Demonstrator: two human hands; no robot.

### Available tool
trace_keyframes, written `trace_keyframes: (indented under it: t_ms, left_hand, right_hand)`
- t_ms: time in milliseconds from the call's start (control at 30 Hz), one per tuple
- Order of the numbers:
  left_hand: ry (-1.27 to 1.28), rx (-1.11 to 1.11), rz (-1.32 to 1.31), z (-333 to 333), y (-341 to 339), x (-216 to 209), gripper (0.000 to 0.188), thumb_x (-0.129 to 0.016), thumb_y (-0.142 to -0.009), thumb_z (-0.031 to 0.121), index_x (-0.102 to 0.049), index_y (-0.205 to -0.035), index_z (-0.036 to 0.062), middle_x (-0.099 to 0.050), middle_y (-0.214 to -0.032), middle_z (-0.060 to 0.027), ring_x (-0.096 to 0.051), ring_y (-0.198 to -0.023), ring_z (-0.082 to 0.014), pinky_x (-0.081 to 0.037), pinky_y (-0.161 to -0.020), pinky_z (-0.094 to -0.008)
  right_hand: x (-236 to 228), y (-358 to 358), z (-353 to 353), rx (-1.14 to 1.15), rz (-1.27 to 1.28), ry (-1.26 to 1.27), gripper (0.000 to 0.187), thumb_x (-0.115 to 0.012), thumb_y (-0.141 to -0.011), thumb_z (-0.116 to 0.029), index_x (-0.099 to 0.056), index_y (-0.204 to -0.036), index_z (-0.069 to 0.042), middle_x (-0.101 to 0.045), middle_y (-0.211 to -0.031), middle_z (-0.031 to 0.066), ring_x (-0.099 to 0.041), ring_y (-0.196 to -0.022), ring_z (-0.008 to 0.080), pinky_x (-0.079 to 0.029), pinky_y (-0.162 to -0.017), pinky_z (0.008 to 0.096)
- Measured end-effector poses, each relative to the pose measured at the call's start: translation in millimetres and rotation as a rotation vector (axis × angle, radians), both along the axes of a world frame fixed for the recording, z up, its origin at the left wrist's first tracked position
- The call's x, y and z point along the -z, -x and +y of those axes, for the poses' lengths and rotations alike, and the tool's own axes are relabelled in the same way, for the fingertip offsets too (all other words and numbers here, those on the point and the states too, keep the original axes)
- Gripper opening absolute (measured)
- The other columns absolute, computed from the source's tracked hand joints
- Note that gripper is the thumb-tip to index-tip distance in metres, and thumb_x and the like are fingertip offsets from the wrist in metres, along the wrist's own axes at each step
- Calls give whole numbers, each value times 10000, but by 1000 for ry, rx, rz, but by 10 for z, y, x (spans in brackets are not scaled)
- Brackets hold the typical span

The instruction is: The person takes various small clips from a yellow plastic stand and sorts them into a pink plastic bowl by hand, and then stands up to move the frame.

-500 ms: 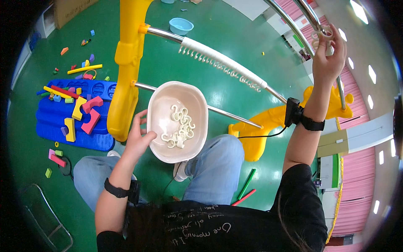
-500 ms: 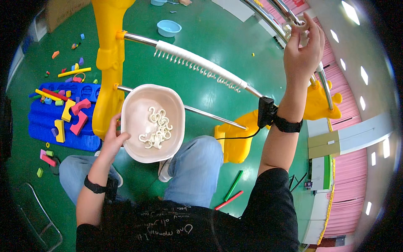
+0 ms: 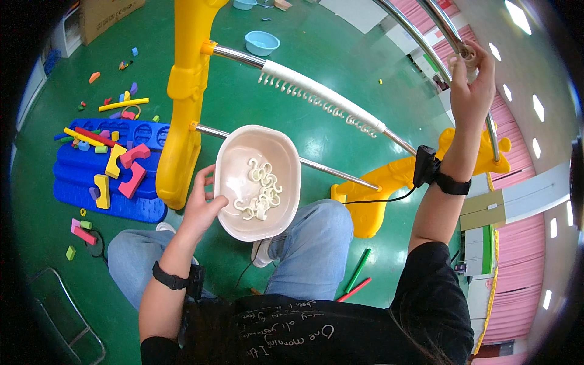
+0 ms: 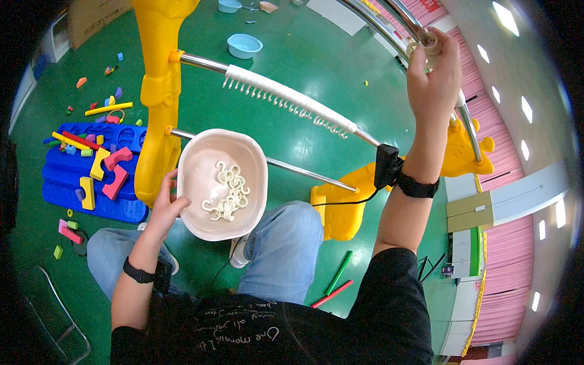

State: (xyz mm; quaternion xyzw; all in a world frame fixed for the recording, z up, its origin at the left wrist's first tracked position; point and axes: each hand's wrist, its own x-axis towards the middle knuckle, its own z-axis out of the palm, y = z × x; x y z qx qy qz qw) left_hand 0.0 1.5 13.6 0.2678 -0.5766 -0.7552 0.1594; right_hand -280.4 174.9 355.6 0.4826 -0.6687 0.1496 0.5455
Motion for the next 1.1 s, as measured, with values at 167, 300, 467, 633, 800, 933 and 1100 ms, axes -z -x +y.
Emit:
trace_keyframes:
  t_ms: [167, 300, 467, 633, 800, 933, 1100]
  left_hand:
    - [-2, 3, -1, -7, 6, 21, 745, -598, -649, 58, -333, -1345, 72, -447, -1241, -152, -585, -916, -216, -507, -754, -310]
    - [-14, 2, 28, -4, 16, 14, 745, -596, -647, 54, -333, -1343, 71, -448, -1238, -153, -588, -918, -220, -507, -756, -311]
    - [-15, 11, 49, -14, 20, 30, 737, -598, -648, 52, -338, -1337, 72, -447, -1246, -160, -594, -920, -224, -506, -753, -310]
    - [-15, 11, 30, -14, 11, 52, 739, -605, -648, 57, -342, -1338, 85, -449, -1250, -161, -593, -918, -219, -505, -750, -310]
    - [1, 12, 28, -16, 14, 44, 741, -607, -649, 59, -343, -1340, 93, -451, -1249, -156, -593, -908, -213, -503, -745, -308]
    - [10, 10, 38, -15, 16, 75, 743, -605, -650, 63, -341, -1344, 96, -451, -1248, -150, -588, -897, -204, -501, -742, -304]
    - [27, 9, 42, -11, 3, 65, 742, -602, -654, 64, -338, -1347, 97, -448, -1252, -150, -585, -905, -201, -499, -748, -306]
  right_hand:
    - [-51, 76, -51, 58, -265, 7, 279, -471, -849, -218, -501, -1020, 1, -624, -952, 197, -616, -884, 328, -470, -790, 400]
    - [-120, 157, -98, 54, -193, -36, 297, -462, -881, -251, -513, -1032, 0, -632, -917, 209, -620, -871, 334, -472, -769, 392]
    - [-153, 163, -91, 71, -129, -46, 423, -440, -942, -405, -544, -1035, -5, -656, -874, 179, -638, -822, 326, -484, -729, 394]
    - [-130, 181, -132, 170, -229, -27, 529, -419, -931, -501, -560, -1027, 0, -661, -867, 171, -647, -791, 309, -494, -696, 396]
    - [-191, 273, -136, 162, -255, -36, 633, -450, -887, -587, -564, -1031, 19, -658, -854, 175, -652, -787, 295, -499, -702, 376]
    - [-253, 276, -90, 196, -277, -76, 723, -526, -824, -631, -561, -1068, 49, -657, -884, 190, -658, -832, 278, -511, -734, 349]
    - [-269, 225, -89, 202, -240, -140, 776, -611, -758, -640, -552, -1096, 55, -650, -945, 197, -655, -861, 270, -520, -756, 335]
